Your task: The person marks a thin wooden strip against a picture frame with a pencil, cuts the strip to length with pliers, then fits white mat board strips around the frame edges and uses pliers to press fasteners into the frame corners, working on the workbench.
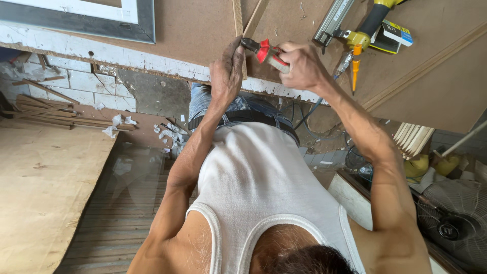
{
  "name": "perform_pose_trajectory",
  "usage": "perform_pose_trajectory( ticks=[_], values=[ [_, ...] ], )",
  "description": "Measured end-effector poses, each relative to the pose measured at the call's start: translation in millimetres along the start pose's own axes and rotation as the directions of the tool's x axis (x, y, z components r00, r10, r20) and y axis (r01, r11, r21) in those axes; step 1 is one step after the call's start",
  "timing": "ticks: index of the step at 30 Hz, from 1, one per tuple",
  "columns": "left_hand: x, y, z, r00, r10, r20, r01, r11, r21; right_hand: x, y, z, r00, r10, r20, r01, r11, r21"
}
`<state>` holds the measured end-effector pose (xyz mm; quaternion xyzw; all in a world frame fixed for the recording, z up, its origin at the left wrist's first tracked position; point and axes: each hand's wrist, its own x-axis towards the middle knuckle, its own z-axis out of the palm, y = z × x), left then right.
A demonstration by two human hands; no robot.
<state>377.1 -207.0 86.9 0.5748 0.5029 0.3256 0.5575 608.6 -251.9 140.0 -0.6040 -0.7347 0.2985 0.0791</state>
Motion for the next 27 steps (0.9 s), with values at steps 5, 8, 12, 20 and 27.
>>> perform_pose_trajectory(
  ticks=[5,8,12,20,27],
  values=[
    [-0.8,7.1,-4.2,0.999,-0.046,0.018,0.045,0.996,0.083,7.2,12.3,-6.0,0.87,0.262,0.417,-0.445,0.781,0.438],
    [-1.2,10.4,-7.6,0.999,0.038,-0.004,-0.037,0.995,0.094,6.1,18.6,-1.5,0.83,0.231,0.507,-0.555,0.424,0.716],
    [-2.0,16.4,-10.9,0.995,0.095,-0.003,-0.093,0.979,0.183,3.4,16.7,1.8,0.837,0.118,0.534,-0.547,0.203,0.812],
    [1.3,21.7,-10.3,0.992,0.123,-0.035,-0.111,0.962,0.25,-6.7,-30.2,16.5,0.978,-0.014,-0.209,-0.02,0.987,-0.161],
    [5.0,12.8,-9.1,0.981,0.189,-0.04,-0.174,0.955,0.24,-0.9,-7.8,24.7,0.881,0.333,0.337,-0.447,0.349,0.823]
  ],
)
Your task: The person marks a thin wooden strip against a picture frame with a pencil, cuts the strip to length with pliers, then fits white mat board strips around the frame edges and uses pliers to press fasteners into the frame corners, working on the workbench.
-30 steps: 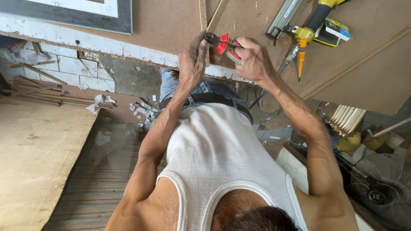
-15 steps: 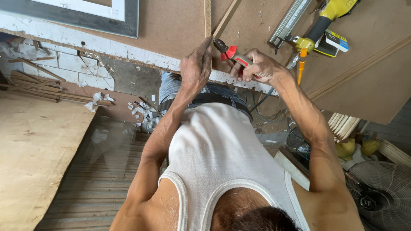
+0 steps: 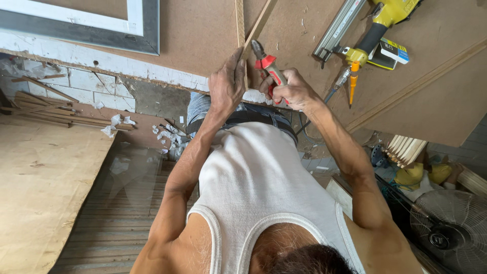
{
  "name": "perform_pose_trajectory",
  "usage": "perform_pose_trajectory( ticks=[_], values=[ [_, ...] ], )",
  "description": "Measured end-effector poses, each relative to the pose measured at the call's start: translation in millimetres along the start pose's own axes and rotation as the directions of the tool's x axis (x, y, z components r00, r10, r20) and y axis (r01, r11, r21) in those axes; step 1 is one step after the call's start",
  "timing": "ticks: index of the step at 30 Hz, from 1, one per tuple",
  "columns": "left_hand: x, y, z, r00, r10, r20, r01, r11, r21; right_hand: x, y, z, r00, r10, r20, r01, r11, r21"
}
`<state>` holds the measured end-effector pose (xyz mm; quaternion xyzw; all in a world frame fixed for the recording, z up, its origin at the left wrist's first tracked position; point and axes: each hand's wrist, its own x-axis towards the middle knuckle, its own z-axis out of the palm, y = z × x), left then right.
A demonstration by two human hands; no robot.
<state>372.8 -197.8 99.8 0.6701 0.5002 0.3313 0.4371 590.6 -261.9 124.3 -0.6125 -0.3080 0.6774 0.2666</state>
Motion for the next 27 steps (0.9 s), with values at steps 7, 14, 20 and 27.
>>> perform_pose_trajectory(
  ticks=[7,14,20,27],
  values=[
    [1.0,-7.2,-15.0,0.985,-0.158,0.073,0.161,0.987,-0.029,-2.2,-11.9,-19.6,1.0,0.003,-0.024,0.013,0.753,0.658],
    [-2.3,-9.4,-29.0,0.966,-0.243,0.093,0.251,0.964,-0.091,27.6,-0.3,-46.9,0.904,-0.292,-0.312,0.126,0.88,-0.458],
    [-2.1,-13.0,-34.9,0.957,-0.266,0.115,0.284,0.941,-0.184,68.2,6.6,-71.4,0.784,-0.619,-0.047,0.025,0.107,-0.994],
    [-1.2,-16.7,-37.7,0.924,-0.346,0.164,0.371,0.915,-0.159,75.2,7.5,-68.2,0.764,-0.645,0.021,0.013,-0.018,-1.0]
  ],
)
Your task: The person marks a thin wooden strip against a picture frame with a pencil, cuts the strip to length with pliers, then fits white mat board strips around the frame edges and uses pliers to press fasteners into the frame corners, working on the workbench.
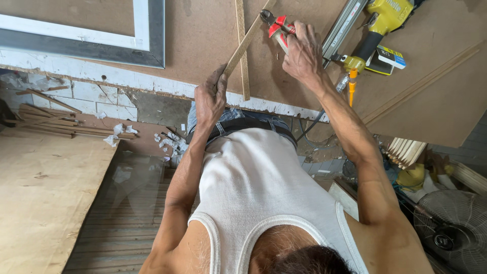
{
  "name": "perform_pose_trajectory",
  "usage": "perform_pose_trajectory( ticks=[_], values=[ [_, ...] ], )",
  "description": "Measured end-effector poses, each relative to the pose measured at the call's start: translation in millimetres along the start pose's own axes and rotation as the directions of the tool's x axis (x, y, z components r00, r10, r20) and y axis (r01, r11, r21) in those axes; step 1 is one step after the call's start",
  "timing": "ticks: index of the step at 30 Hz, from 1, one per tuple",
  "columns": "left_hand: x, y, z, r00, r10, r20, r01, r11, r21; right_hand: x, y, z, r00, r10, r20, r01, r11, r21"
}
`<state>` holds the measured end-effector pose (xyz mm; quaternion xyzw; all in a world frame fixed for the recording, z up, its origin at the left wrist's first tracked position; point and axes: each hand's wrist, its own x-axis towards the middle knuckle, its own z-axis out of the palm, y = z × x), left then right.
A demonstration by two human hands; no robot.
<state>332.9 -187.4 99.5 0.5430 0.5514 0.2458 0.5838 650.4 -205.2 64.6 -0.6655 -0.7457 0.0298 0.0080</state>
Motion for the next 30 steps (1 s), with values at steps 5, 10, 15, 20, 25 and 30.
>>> perform_pose_trajectory(
  ticks=[5,10,15,20,25,30],
  values=[
    [0.3,-3.8,-0.3,0.999,0.047,0.005,-0.047,0.999,-0.016,11.7,12.9,8.8,0.994,0.009,0.109,-0.019,0.996,0.092],
    [6.2,-6.1,1.6,0.999,0.031,0.01,-0.03,0.995,-0.098,32.8,36.8,-9.8,0.931,0.012,0.365,-0.152,0.921,0.358],
    [5.2,-15.5,0.4,0.999,0.031,0.031,-0.028,0.995,-0.091,51.4,41.6,-28.9,0.633,0.001,0.774,-0.765,-0.15,0.626],
    [0.6,-25.0,-4.0,0.994,-0.081,0.074,0.106,0.89,-0.443,35.4,26.3,-43.7,0.785,-0.163,0.598,-0.552,-0.623,0.554],
    [7.9,-17.3,-22.5,0.947,-0.202,0.251,0.321,0.639,-0.699,8.4,1.6,-61.2,0.672,-0.207,0.711,-0.523,-0.813,0.257],
    [7.1,-3.4,-31.3,0.922,-0.22,0.318,0.371,0.732,-0.571,-7.2,-14.1,-55.2,0.686,0.247,0.685,-0.711,0.028,0.702]
  ],
)
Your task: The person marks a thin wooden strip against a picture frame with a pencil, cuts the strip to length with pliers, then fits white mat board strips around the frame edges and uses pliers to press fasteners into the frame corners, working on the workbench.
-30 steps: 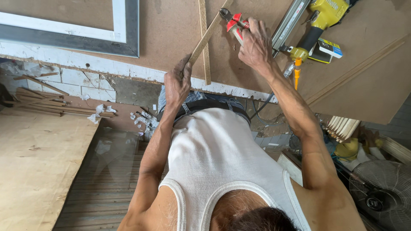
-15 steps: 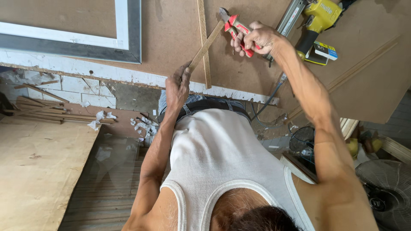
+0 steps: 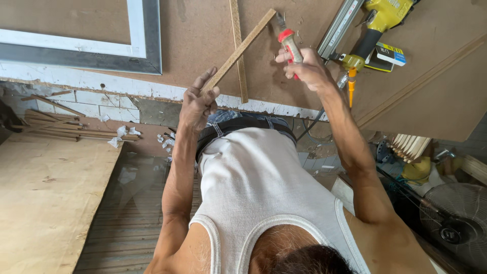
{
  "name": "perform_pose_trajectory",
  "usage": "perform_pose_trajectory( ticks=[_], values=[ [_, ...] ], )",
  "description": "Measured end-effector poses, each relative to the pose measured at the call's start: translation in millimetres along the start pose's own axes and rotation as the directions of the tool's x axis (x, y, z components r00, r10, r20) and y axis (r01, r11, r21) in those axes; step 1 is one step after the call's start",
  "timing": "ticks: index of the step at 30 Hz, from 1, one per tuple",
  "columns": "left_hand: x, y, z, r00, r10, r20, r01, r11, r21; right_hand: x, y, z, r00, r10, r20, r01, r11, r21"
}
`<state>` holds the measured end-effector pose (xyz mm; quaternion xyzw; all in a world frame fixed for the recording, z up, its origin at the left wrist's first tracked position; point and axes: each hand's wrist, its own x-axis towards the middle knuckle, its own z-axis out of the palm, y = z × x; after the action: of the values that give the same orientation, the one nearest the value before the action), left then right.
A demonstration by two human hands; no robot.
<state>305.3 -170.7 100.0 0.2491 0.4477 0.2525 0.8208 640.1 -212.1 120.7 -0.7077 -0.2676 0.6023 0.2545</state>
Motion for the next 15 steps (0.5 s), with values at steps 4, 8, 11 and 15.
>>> perform_pose_trajectory(
  ticks=[4,8,11,15],
  values=[
    [-1.2,-1.0,1.6,1.0,0.005,-0.003,-0.005,1.0,0.021,13.2,28.2,-2.6,0.906,-0.423,-0.021,0.198,0.467,-0.862],
    [3.2,-6.4,-1.8,0.994,-0.051,-0.093,0.044,0.996,-0.074,27.3,55.0,-12.3,0.807,-0.588,0.05,0.23,0.235,-0.944],
    [4.3,-12.5,-3.2,0.99,-0.073,-0.12,0.064,0.995,-0.074,25.4,64.9,-15.7,0.782,-0.619,0.076,0.223,0.163,-0.961],
    [5.3,-18.4,-3.8,0.99,-0.091,-0.105,0.071,0.982,-0.175,8.9,65.6,-11.9,0.76,-0.646,0.066,0.213,0.152,-0.965]
  ],
)
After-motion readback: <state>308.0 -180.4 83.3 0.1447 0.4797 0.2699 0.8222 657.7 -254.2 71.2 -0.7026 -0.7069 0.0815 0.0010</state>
